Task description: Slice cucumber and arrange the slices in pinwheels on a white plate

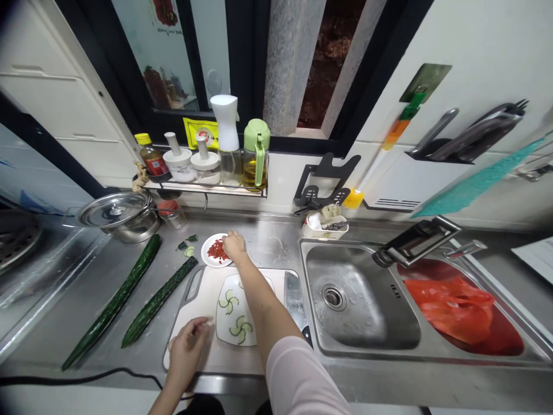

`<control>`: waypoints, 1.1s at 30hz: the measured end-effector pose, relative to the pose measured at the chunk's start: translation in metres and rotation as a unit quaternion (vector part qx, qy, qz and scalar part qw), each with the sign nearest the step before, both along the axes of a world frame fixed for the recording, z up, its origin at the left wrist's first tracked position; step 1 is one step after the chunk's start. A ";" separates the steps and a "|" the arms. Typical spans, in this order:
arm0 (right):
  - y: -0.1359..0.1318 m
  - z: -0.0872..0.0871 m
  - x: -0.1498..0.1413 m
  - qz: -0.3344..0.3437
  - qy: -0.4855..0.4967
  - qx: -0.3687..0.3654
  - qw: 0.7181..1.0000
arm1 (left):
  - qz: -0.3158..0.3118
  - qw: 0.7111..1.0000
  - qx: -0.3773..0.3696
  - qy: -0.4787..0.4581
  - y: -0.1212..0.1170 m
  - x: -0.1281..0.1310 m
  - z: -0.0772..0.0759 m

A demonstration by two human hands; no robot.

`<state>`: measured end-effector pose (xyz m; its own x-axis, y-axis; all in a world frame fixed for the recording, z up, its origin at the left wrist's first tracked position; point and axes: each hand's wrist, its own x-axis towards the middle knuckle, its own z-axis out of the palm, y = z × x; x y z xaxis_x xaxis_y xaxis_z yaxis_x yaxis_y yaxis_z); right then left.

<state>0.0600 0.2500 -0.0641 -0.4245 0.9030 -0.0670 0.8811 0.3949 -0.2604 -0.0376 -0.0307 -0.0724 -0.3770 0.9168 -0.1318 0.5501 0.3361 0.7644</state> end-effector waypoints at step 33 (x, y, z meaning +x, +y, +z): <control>-0.146 -0.008 0.110 -0.129 0.157 0.001 0.979 | -0.103 0.983 -0.035 0.145 0.102 0.058 0.024</control>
<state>0.1696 0.1043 -0.0721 -0.1816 0.9829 0.0320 0.8279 0.1704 -0.5344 0.0200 0.0716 -0.0485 -0.2143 0.9703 -0.1122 0.8034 0.2404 0.5448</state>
